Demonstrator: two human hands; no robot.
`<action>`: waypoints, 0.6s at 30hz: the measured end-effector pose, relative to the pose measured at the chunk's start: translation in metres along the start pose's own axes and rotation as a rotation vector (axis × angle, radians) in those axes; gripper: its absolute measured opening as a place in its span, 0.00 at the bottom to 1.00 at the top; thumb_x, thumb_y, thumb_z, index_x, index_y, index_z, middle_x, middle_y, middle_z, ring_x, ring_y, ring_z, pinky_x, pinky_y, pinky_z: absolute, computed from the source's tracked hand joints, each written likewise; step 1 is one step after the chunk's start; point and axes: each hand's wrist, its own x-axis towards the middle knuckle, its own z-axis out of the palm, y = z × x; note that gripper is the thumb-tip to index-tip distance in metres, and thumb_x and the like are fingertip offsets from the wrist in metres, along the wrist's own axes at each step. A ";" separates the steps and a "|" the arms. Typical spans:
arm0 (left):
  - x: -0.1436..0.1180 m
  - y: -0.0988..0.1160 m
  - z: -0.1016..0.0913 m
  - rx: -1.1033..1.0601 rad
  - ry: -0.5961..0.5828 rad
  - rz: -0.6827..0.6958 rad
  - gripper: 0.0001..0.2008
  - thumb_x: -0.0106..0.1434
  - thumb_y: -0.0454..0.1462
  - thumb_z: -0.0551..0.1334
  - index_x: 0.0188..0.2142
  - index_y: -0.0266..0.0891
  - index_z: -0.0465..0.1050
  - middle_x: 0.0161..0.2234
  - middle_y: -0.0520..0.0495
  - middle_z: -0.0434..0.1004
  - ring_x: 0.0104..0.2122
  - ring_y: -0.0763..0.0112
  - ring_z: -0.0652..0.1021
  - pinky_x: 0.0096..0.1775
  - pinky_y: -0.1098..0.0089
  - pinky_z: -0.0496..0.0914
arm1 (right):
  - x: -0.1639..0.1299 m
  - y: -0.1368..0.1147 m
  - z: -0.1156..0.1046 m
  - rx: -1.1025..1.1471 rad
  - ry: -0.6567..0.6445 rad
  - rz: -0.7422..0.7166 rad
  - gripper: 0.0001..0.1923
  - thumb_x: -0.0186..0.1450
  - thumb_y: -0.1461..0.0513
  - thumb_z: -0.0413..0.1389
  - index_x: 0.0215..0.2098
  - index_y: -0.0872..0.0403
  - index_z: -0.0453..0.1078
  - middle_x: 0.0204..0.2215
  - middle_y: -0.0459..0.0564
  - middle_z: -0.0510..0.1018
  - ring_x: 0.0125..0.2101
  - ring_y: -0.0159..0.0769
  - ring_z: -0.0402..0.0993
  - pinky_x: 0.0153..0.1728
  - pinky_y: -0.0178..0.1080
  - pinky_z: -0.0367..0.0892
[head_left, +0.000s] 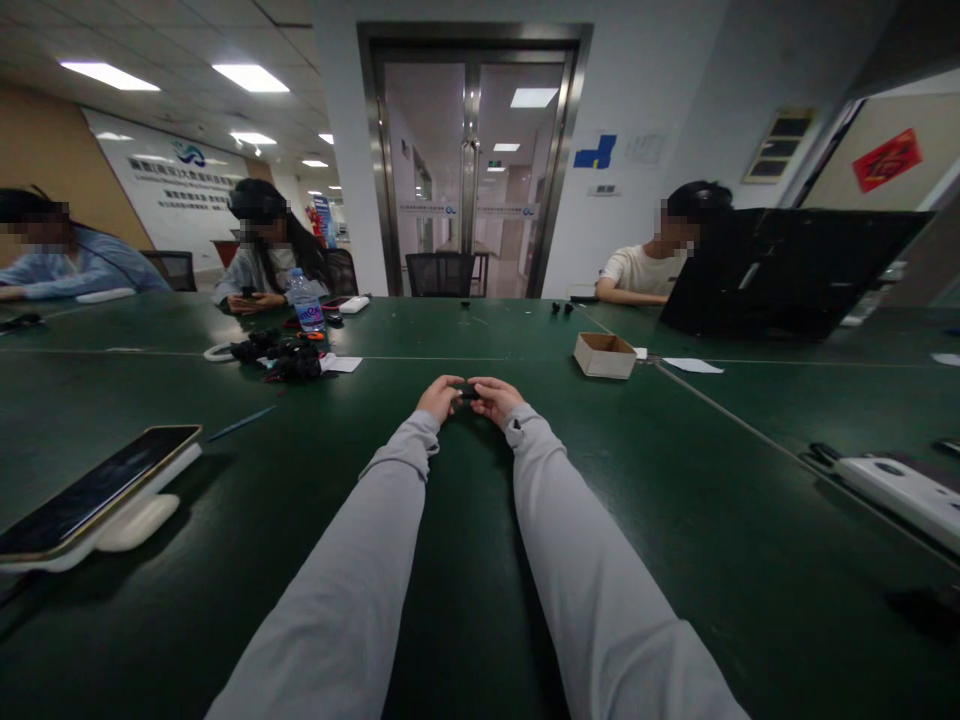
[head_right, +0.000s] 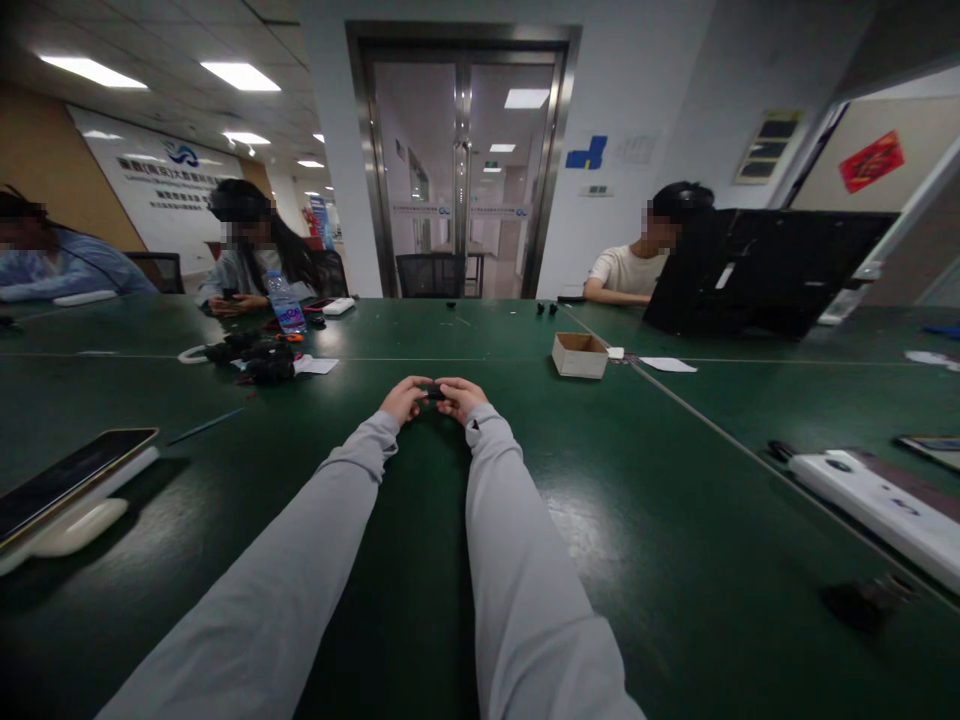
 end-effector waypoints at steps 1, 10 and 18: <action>0.000 0.000 0.000 0.004 0.001 -0.008 0.14 0.53 0.32 0.52 0.40 0.37 0.68 0.17 0.55 0.66 0.12 0.82 0.62 0.17 0.79 0.56 | 0.000 0.000 0.000 -0.002 -0.001 0.002 0.07 0.58 0.72 0.52 0.32 0.57 0.69 0.20 0.47 0.74 0.17 0.27 0.69 0.20 0.30 0.68; -0.001 0.000 0.000 0.011 -0.016 0.008 0.12 0.55 0.34 0.52 0.39 0.36 0.67 0.15 0.55 0.65 0.12 0.81 0.62 0.17 0.79 0.56 | 0.000 0.000 0.001 0.001 0.014 0.003 0.06 0.58 0.71 0.53 0.31 0.57 0.69 0.21 0.47 0.74 0.18 0.27 0.70 0.20 0.30 0.68; 0.002 -0.004 -0.001 0.000 -0.006 0.018 0.12 0.53 0.32 0.54 0.38 0.36 0.68 0.18 0.55 0.66 0.14 0.82 0.63 0.17 0.79 0.57 | 0.001 0.000 0.000 0.001 0.009 0.009 0.07 0.58 0.71 0.53 0.32 0.57 0.69 0.21 0.48 0.74 0.18 0.27 0.70 0.21 0.30 0.68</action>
